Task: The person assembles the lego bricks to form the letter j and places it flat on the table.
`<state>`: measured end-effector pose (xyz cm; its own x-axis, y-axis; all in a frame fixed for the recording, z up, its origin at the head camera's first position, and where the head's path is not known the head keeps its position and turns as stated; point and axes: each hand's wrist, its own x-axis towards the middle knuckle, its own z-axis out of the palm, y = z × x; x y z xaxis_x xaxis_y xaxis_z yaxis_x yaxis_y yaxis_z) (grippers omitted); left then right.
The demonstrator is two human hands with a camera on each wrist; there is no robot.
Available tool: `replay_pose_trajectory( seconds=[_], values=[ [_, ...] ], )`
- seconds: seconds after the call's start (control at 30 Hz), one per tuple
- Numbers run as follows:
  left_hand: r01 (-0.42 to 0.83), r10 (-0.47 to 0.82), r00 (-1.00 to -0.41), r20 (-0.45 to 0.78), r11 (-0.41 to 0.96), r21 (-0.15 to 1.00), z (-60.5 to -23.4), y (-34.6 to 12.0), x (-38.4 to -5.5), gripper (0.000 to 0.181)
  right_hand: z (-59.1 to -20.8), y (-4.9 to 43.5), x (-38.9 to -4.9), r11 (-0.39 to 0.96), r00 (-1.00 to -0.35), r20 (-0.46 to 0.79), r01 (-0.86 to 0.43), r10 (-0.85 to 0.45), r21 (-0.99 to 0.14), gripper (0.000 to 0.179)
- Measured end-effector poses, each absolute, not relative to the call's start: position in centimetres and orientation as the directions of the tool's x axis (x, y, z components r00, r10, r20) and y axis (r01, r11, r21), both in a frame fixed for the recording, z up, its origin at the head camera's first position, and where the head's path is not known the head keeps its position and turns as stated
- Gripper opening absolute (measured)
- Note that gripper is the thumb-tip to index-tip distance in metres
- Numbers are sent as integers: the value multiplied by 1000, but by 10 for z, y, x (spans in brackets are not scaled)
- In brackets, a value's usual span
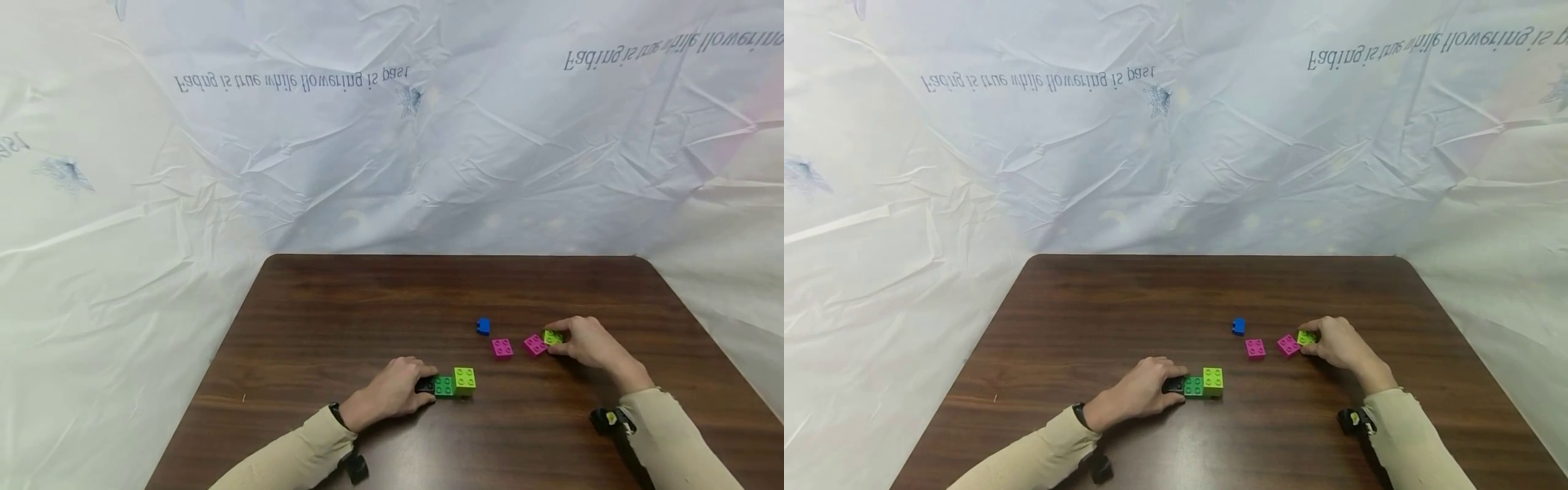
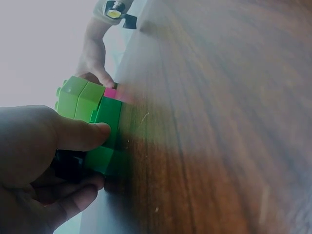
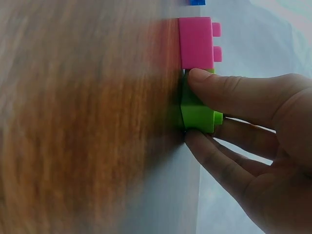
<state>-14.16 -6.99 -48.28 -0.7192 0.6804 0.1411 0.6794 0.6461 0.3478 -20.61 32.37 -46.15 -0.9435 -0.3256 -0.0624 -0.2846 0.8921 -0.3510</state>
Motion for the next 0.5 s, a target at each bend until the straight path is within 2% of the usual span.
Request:
replay_pose_trajectory(
  seconds=[0.5],
  values=[
    [699,699,-699,149,624,349,-483,-78,-153,42,-452,313,-209,876,-947,-1,-297,-321,-380,43]
  ],
)
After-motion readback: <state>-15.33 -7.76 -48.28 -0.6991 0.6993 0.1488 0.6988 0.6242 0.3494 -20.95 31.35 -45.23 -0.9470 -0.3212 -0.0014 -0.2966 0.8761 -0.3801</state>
